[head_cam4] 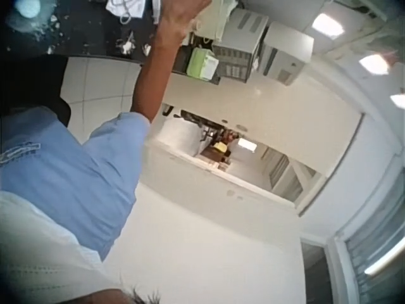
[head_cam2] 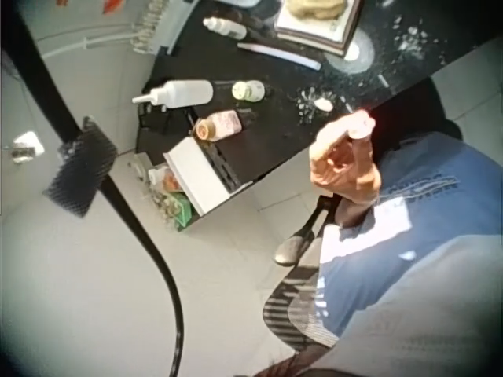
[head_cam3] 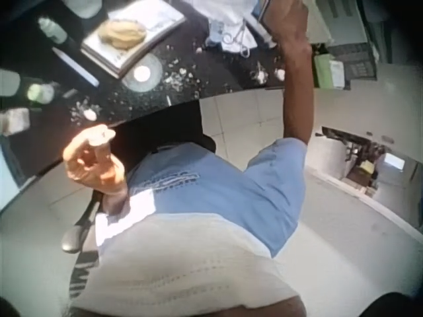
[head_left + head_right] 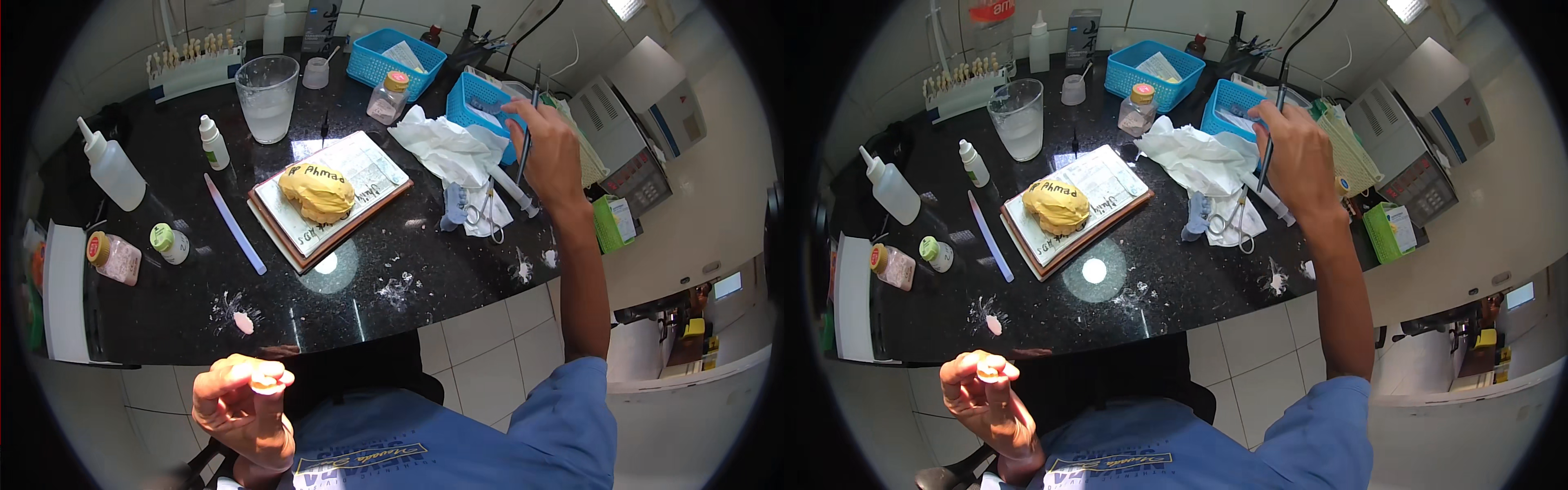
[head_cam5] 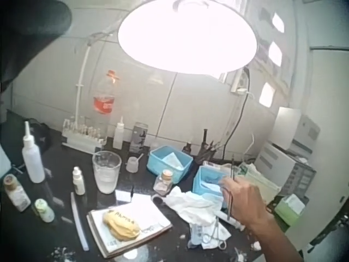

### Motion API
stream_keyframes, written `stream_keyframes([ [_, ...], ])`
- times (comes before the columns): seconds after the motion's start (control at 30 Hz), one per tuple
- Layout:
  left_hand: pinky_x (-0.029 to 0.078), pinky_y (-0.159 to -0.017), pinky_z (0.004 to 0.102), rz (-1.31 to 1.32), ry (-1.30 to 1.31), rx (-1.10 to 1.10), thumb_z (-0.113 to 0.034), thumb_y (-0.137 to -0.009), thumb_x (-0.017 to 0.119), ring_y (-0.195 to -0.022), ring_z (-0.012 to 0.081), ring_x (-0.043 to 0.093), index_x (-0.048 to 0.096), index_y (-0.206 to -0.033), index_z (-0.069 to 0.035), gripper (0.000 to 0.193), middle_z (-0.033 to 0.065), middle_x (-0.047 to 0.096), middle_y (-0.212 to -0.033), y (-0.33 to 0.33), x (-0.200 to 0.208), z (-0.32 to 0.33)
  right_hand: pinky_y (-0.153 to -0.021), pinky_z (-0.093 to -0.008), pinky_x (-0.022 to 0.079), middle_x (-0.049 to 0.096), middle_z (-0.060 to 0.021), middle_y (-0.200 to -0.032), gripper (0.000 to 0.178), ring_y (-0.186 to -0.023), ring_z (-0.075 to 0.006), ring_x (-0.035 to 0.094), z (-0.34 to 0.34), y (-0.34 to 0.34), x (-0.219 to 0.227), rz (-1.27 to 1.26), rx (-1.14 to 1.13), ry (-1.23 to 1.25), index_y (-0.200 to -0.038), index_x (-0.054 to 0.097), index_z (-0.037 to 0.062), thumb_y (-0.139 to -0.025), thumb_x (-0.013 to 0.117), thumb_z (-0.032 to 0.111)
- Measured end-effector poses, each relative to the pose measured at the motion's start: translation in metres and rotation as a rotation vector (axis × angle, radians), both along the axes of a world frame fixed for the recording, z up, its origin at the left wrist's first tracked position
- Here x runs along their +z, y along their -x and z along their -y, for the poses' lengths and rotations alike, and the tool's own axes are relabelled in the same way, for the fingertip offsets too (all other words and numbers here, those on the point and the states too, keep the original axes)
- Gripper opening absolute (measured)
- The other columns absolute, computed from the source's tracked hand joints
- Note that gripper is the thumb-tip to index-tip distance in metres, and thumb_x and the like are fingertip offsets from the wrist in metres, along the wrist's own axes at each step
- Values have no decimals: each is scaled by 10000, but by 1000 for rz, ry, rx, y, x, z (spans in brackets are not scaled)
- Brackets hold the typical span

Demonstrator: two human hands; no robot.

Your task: Applying porcelain paste to a dental crown model using a fine brush.

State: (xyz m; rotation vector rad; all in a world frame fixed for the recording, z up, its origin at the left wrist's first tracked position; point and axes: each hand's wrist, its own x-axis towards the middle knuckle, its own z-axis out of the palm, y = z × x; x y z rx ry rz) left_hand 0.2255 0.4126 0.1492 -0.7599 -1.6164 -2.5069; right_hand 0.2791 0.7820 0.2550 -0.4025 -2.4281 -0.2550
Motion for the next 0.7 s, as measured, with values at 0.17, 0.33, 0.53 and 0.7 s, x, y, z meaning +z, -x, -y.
stream_keyframes([
  [0.17,552,-722,264,55,-57,-103,53,-846,662,-765,153,661,533,-1023,15,222,170,663,-886,8,17,-25,-803,-434,499,666,-139,-961,159,-952,-298,635,-19,31,-19,89,288,-174,-999,668,61,-843,650,85],
  [0.33,573,-754,280,-22,-141,-127,59,-836,677,-815,181,684,545,-1016,34,224,183,668,-909,17,22,-47,-716,-421,501,686,-192,-882,157,-800,-336,668,-17,74,-5,215,352,279,-983,681,11,-904,585,106],
  [0.53,572,-757,280,-47,-123,-167,52,-832,688,-854,206,694,574,-1021,34,221,193,679,-949,22,26,-59,-679,-414,486,679,-195,-832,197,-767,-349,656,-14,100,-8,417,391,301,-974,687,14,-890,633,184],
  [0.7,567,-778,278,-6,-125,-248,76,-839,663,-919,213,688,584,-1048,36,227,199,680,-976,25,29,-61,-582,-326,435,634,-109,-728,224,-590,-192,547,-19,94,-5,355,437,292,-849,643,-12,-863,684,208],
])
